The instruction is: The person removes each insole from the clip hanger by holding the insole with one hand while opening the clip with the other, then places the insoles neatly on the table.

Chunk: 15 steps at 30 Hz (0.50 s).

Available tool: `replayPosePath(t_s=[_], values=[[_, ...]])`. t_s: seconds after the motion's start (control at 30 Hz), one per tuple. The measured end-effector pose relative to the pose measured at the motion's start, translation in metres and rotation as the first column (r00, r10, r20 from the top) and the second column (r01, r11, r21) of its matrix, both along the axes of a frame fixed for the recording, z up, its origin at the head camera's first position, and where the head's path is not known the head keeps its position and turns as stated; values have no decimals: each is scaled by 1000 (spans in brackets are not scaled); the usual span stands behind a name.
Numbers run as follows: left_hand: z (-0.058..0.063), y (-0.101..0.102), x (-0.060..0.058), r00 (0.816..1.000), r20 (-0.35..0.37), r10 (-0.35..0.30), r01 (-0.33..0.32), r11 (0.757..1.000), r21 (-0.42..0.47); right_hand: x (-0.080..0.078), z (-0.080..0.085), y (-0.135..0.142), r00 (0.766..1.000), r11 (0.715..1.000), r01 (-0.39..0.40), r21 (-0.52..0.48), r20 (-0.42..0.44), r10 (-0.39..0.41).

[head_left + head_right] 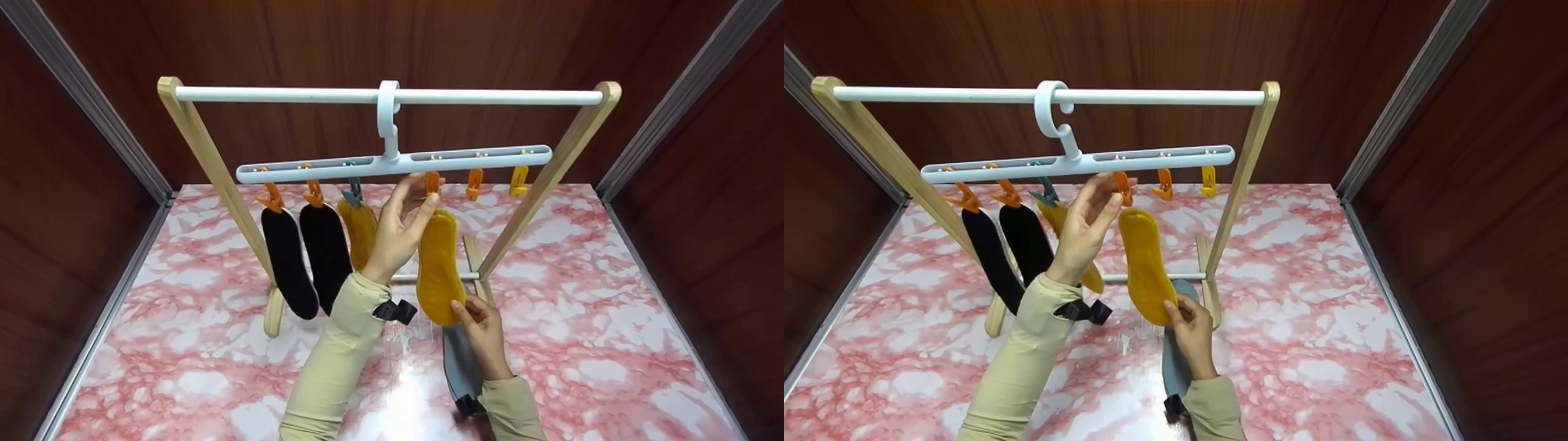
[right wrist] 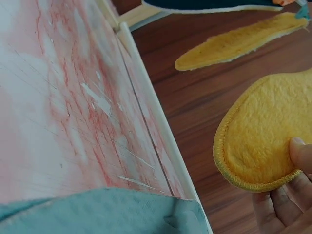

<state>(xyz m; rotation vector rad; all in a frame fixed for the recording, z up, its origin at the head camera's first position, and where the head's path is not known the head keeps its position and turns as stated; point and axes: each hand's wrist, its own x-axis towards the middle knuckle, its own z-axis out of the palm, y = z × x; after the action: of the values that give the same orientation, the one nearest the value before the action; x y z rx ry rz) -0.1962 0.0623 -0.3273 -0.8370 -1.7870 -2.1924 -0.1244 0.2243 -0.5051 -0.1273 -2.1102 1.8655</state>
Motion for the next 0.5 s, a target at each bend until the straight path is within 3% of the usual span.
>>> replayPosePath(t_s=[0.27,0.5], values=[[3,1,4,998,42,54,-52,998,-43,3,-1,1,1000,1000,-1,11,16,1],[3,0,3,998,17,56,-55,997,-54,8,0,2,1000,1000,6,7,28,-6]])
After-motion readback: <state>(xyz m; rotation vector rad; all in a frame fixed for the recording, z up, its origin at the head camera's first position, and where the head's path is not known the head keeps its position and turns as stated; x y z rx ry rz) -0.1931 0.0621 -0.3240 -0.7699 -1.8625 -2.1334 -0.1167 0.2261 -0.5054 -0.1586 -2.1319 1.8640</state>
